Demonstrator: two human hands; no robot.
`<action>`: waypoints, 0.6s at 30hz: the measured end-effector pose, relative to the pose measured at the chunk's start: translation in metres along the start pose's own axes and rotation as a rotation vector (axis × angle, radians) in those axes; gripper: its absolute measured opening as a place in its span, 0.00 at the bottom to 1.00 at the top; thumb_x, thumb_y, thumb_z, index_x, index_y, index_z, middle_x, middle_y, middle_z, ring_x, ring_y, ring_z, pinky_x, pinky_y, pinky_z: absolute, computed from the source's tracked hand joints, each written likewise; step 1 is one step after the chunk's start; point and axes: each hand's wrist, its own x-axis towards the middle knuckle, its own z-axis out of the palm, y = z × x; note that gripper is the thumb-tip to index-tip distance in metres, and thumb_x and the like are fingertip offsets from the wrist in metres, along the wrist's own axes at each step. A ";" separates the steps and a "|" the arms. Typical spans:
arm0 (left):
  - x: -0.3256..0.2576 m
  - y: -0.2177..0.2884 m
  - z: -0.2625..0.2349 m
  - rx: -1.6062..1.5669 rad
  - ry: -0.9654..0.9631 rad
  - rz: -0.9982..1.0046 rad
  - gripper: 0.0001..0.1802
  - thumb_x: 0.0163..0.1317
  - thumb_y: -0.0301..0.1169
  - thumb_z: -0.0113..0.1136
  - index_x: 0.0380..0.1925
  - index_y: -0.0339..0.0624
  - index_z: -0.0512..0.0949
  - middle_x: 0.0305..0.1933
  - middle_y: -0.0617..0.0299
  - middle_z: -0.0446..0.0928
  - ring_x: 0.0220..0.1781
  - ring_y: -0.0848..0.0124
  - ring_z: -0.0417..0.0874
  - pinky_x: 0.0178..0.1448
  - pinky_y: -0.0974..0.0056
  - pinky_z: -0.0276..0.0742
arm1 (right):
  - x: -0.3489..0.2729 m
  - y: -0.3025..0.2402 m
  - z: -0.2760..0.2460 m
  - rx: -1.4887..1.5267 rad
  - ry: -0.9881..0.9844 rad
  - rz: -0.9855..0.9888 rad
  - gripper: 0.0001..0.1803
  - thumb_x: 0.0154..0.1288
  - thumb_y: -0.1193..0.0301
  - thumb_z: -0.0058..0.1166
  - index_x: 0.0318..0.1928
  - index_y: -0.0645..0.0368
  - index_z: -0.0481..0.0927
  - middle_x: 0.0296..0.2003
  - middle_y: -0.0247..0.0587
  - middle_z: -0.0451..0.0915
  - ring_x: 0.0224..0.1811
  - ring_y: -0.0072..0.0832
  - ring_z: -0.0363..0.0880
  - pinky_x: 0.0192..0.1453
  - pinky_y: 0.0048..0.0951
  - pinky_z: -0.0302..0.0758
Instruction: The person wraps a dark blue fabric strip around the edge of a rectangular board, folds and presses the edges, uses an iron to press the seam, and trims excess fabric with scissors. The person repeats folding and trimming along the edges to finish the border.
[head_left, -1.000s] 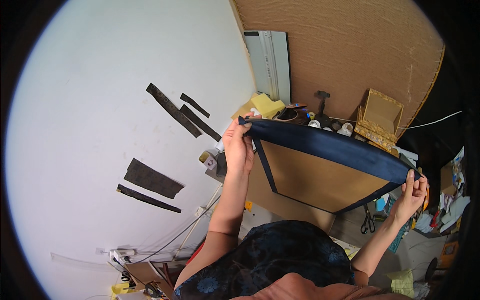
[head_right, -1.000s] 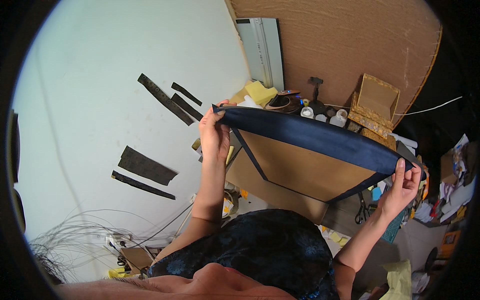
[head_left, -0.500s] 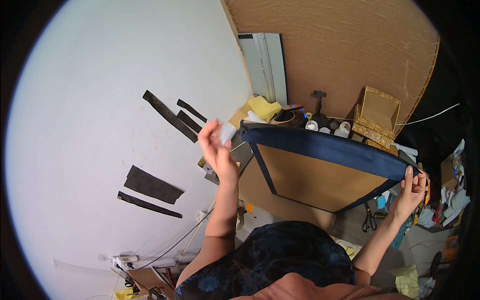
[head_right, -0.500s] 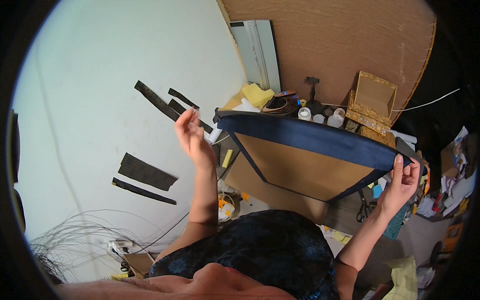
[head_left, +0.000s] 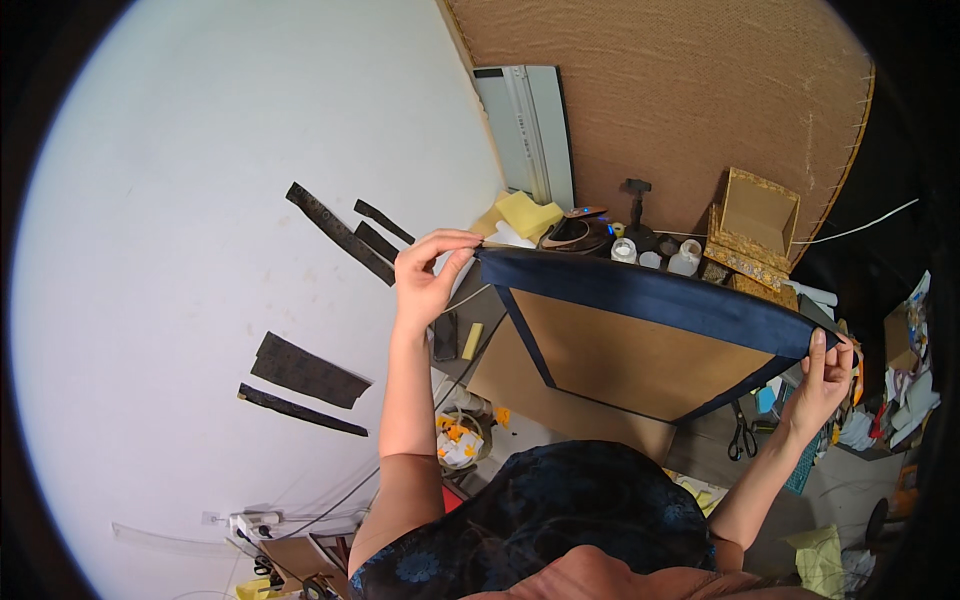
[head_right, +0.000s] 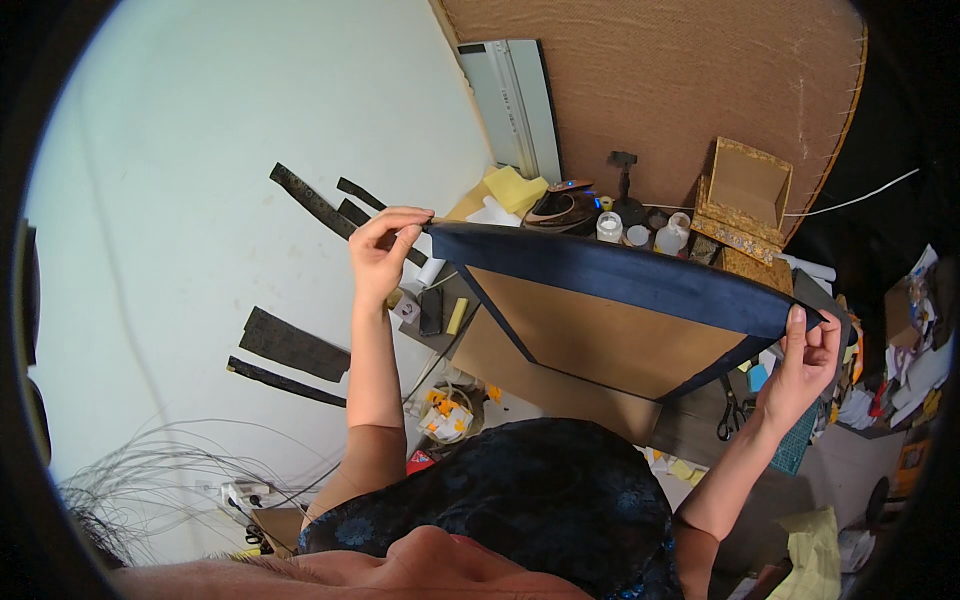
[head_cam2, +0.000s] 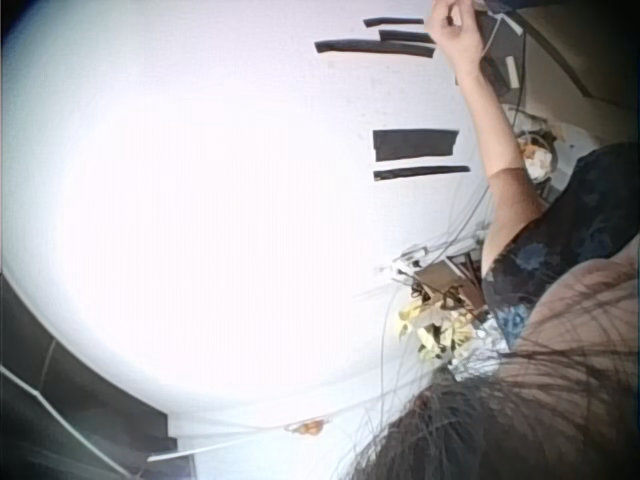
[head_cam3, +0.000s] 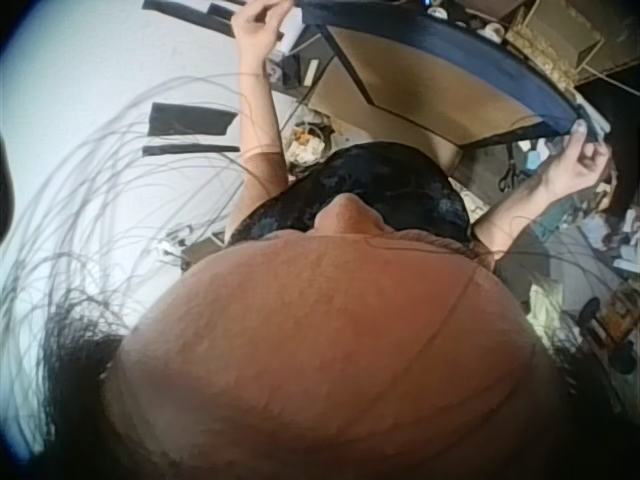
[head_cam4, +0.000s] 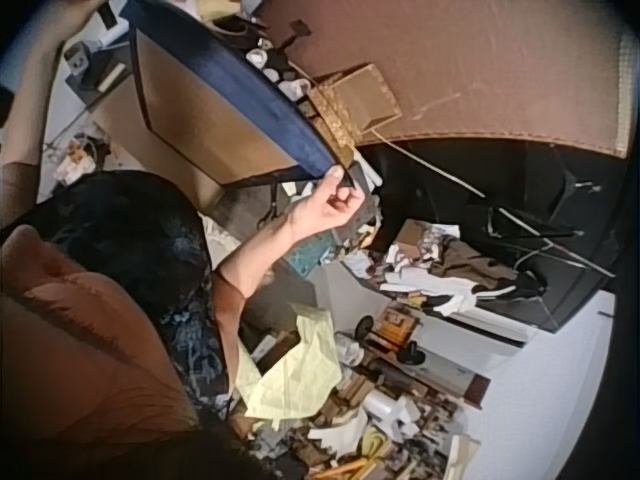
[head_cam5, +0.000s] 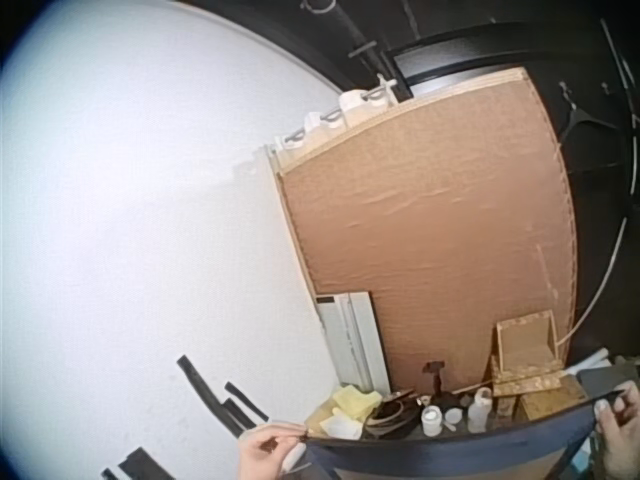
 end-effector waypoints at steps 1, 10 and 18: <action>0.002 -0.002 0.004 -0.088 0.018 -0.028 0.05 0.66 0.18 0.61 0.40 0.31 0.83 0.43 0.57 0.85 0.46 0.73 0.83 0.53 0.69 0.77 | 0.000 0.000 0.000 -0.020 -0.006 -0.015 0.11 0.70 0.74 0.62 0.49 0.56 0.74 0.33 0.21 0.77 0.33 0.06 0.70 0.36 0.10 0.65; 0.006 -0.017 0.009 -0.183 0.063 -0.187 0.02 0.69 0.21 0.61 0.39 0.33 0.81 0.35 0.69 0.80 0.38 0.84 0.77 0.44 0.77 0.71 | 0.002 0.001 -0.001 -0.023 -0.025 -0.030 0.11 0.70 0.74 0.62 0.48 0.57 0.75 0.33 0.21 0.77 0.33 0.06 0.70 0.36 0.10 0.65; 0.007 -0.007 0.017 -0.425 0.042 -0.237 0.13 0.68 0.21 0.62 0.52 0.36 0.75 0.39 0.65 0.82 0.40 0.81 0.79 0.48 0.74 0.74 | 0.000 -0.002 0.001 0.010 -0.052 -0.038 0.08 0.70 0.74 0.62 0.46 0.55 0.76 0.31 0.19 0.76 0.32 0.04 0.70 0.35 0.08 0.64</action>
